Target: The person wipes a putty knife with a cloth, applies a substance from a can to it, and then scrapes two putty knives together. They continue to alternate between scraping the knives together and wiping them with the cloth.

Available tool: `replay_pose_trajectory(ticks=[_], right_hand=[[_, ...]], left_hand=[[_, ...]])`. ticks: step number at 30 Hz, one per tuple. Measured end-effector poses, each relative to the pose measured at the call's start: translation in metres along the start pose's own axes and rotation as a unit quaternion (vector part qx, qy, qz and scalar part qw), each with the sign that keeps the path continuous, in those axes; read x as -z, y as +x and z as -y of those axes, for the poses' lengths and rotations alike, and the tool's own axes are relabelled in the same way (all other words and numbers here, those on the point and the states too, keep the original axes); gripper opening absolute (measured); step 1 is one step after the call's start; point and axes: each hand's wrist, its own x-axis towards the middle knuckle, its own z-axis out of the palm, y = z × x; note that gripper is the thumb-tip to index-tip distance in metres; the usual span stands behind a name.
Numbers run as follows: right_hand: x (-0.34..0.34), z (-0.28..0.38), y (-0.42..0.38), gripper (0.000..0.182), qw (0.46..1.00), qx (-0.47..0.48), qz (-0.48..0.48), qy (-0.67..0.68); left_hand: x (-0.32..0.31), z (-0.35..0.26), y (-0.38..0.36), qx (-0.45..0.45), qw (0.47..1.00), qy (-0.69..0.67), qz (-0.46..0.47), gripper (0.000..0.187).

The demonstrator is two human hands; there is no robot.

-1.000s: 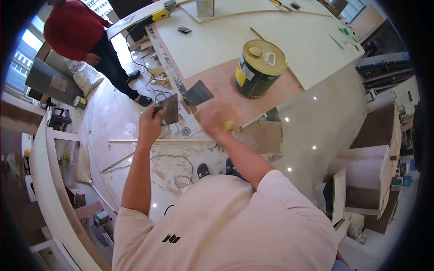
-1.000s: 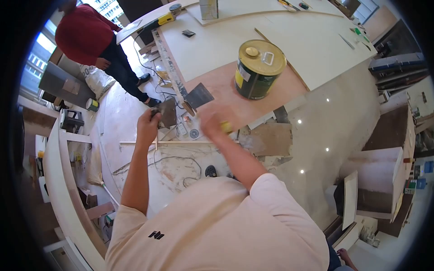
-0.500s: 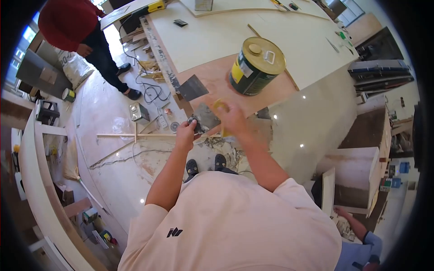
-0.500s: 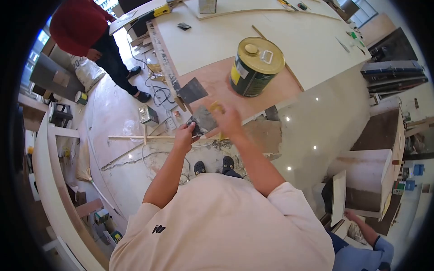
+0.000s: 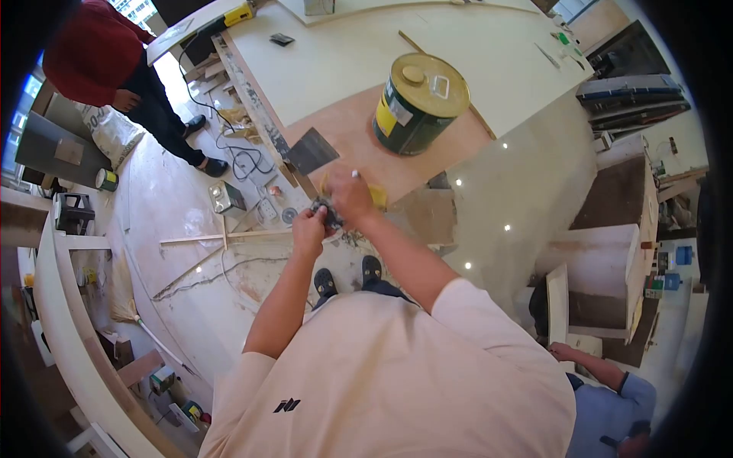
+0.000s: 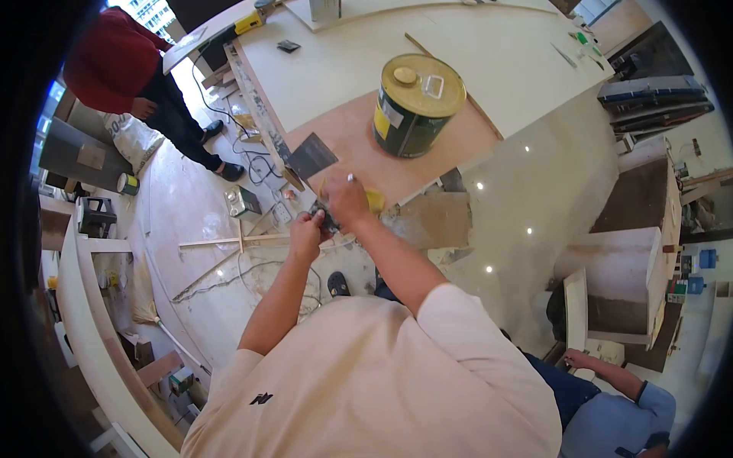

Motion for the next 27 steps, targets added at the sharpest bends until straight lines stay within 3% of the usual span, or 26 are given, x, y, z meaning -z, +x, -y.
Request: replay_pose_trajectory(ticks=[2, 5, 10, 14, 17, 20, 23, 27], right_hand=[[-0.003, -0.007, 0.025, 0.011, 0.998, -0.058, -0.023, 0.027], [0.008, -0.007, -0.012, 0.010, 0.999, 0.005, 0.025, -0.035], [0.083, -0.054, -0.071, 0.013, 0.995, -0.094, -0.022, -0.017], [0.125, -0.025, -0.036, 0.015, 0.978, -0.193, -0.075, 0.004], [0.134, 0.003, 0.003, 0.016, 0.982, -0.149, -0.096, 0.069], [0.131, 0.013, 0.031, 0.020, 0.985, -0.083, -0.111, 0.099], [0.116, 0.005, 0.051, 0.023, 0.996, -0.008, -0.065, 0.060], [0.088, -0.010, 0.088, 0.028, 0.999, 0.004, 0.043, -0.032]], left_hand=[[0.002, -0.001, 0.003, -0.004, 1.000, -0.022, 0.010, 0.020], [0.005, -0.001, 0.008, 0.028, 0.999, -0.036, 0.022, 0.019], [0.004, -0.007, -0.001, 0.029, 0.998, -0.044, 0.045, 0.020], [0.014, -0.020, -0.003, 0.042, 0.992, -0.055, 0.104, 0.020], [0.022, -0.015, 0.009, 0.004, 0.974, 0.172, 0.147, 0.025], [0.024, -0.031, 0.006, 0.041, 0.961, 0.244, 0.128, 0.033], [0.028, -0.031, 0.043, -0.029, 0.988, 0.153, -0.014, 0.040], [0.013, -0.063, 0.091, -0.165, 0.980, 0.085, -0.072, 0.042]])
